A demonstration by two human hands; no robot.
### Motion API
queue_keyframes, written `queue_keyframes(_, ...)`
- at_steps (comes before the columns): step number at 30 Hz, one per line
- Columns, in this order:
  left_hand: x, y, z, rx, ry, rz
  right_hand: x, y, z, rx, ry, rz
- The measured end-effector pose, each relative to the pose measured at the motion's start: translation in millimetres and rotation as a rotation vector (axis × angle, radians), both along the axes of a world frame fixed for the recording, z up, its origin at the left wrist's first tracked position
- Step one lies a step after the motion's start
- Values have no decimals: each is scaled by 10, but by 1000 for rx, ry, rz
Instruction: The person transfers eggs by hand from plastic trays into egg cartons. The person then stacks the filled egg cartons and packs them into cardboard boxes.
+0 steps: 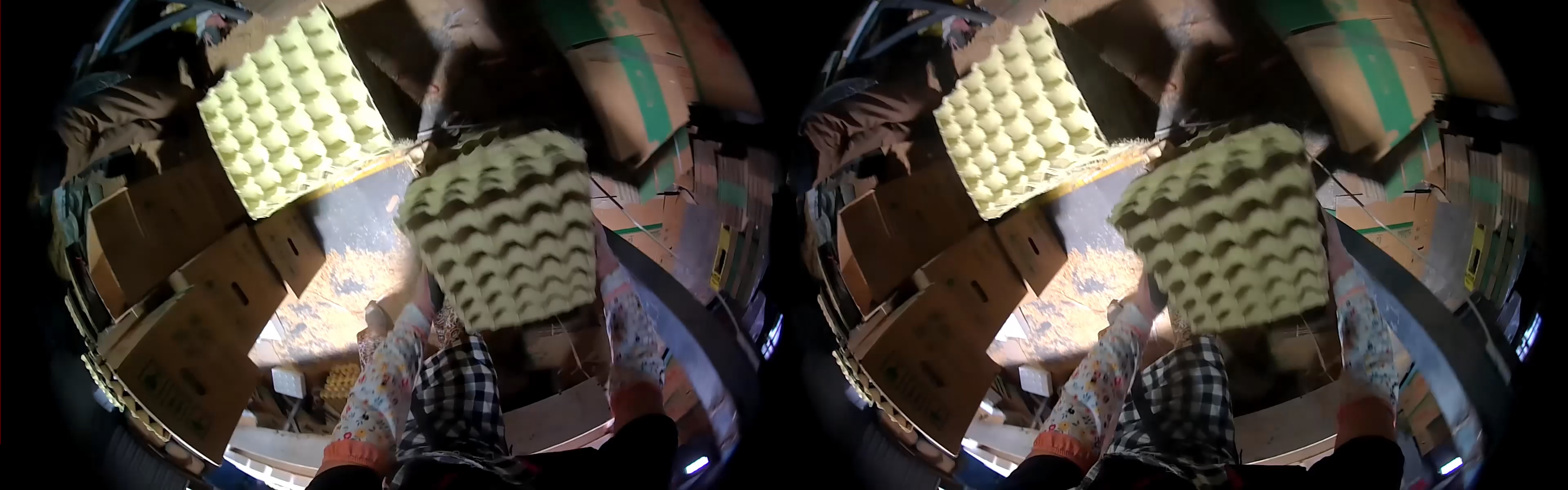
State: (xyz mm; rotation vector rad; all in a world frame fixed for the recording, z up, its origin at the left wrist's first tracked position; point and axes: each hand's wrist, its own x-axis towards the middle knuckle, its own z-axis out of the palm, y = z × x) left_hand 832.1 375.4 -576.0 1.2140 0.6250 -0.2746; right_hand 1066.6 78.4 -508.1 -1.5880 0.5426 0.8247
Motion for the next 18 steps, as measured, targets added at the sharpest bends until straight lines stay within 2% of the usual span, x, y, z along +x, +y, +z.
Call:
queue_keyframes(1, 183, 64, -135, 263, -137, -221, 147, 54, -137, 40, 28, -3)
queue_keyframes(3, 376, 73, -143, 528, 104, -352, 358, 183, -280, 142, 129, -49)
queue_keyframes(4, 324, 43, -287, 617, 78, -388, 466, 323, -216, 210, 192, -109)
queue_keyframes(5, 259, 30, -352, 484, 41, -276, 625, 491, -110, 321, 356, -298)
queue_keyframes(6, 354, 38, -230, 350, 2, -165, 472, 50, -739, 336, 182, -240)
queue_keyframes(7, 157, 47, -452, 466, -2, -206, 349, 166, -789, 84, -154, -64)
queue_keyframes(8, 250, 86, -161, 694, 35, -344, 238, 288, -699, -107, -508, 140)
queue_keyframes(9, 217, 90, -38, 726, 91, -344, 127, 414, -598, -389, -860, 274)
queue_keyframes(10, 387, 133, 293, 532, 350, -225, 42, 504, -569, -544, -968, 393)
queue_keyframes(11, 518, 181, 667, 329, 599, -72, -34, 518, -552, -596, -941, 521)
queue_keyframes(13, 251, 338, 987, 717, 248, -680, -69, 498, -604, -648, -815, 825)
queue_keyframes(15, 554, 504, 2065, 445, 486, -180, 63, 518, -729, -675, -781, 1086)
queue_keyframes(17, 462, 569, 2924, 546, 321, 8, 212, 472, -787, -718, -849, 1322)
queue_keyframes(18, 509, 726, 3481, 633, 407, 38, 374, 697, -608, -811, -862, 1485)
